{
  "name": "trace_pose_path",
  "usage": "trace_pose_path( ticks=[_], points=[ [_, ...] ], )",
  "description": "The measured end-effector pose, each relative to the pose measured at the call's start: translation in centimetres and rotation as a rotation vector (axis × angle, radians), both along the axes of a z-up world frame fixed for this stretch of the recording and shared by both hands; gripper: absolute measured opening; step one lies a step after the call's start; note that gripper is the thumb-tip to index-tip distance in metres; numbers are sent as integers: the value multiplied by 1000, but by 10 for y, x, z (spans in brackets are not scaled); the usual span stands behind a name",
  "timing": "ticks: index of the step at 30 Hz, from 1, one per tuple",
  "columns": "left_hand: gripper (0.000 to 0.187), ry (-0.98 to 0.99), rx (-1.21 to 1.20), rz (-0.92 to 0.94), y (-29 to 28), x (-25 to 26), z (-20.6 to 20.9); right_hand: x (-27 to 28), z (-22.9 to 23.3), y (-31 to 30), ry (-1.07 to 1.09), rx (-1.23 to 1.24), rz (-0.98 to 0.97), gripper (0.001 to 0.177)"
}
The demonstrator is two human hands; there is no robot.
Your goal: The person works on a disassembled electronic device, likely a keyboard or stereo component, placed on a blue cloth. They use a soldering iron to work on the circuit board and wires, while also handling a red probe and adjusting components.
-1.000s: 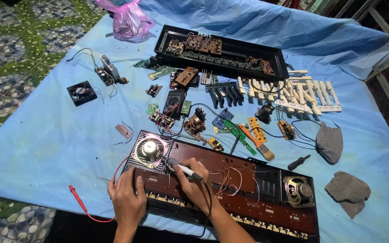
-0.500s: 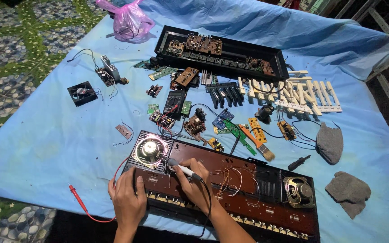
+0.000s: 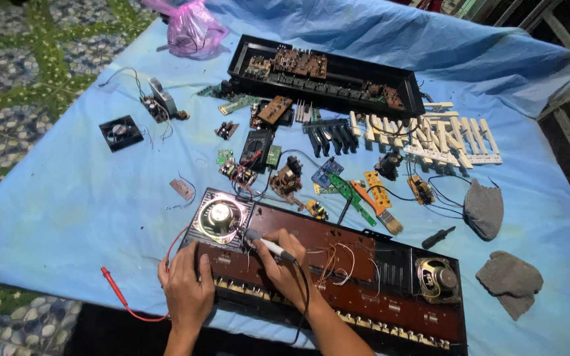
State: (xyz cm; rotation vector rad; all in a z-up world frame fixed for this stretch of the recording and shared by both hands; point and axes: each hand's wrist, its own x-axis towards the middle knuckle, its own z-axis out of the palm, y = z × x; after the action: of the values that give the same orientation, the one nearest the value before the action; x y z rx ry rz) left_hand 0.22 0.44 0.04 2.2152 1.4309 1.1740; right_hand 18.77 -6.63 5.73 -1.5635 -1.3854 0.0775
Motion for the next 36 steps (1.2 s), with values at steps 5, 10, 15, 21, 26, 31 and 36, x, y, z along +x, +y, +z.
trace_pose_path(
  ticks=[5,10,15,21,26,31,36],
  points=[
    [38,-13,73,-30,-5,-3,-2,-1,-10,-1,-11,45,-11,19],
    [34,5,139,-9,0,-5,-21,-6,-5,-7,73,-22,-73,16],
    [32,-21,133,-20,1,-4,-17,-5,-12,-4,79,38,-34,11],
    [31,-83,124,-41,0,-3,-4,-8,-2,-5,28,14,-75,17],
    [32,-111,110,-51,-1,-3,-3,-8,-2,-5,22,43,-67,19],
    [32,-126,102,-47,-2,-2,1,-5,-6,-7,16,90,-58,18],
    [32,-121,107,-53,0,-4,-3,4,-34,-7,39,185,12,20]
  ],
)
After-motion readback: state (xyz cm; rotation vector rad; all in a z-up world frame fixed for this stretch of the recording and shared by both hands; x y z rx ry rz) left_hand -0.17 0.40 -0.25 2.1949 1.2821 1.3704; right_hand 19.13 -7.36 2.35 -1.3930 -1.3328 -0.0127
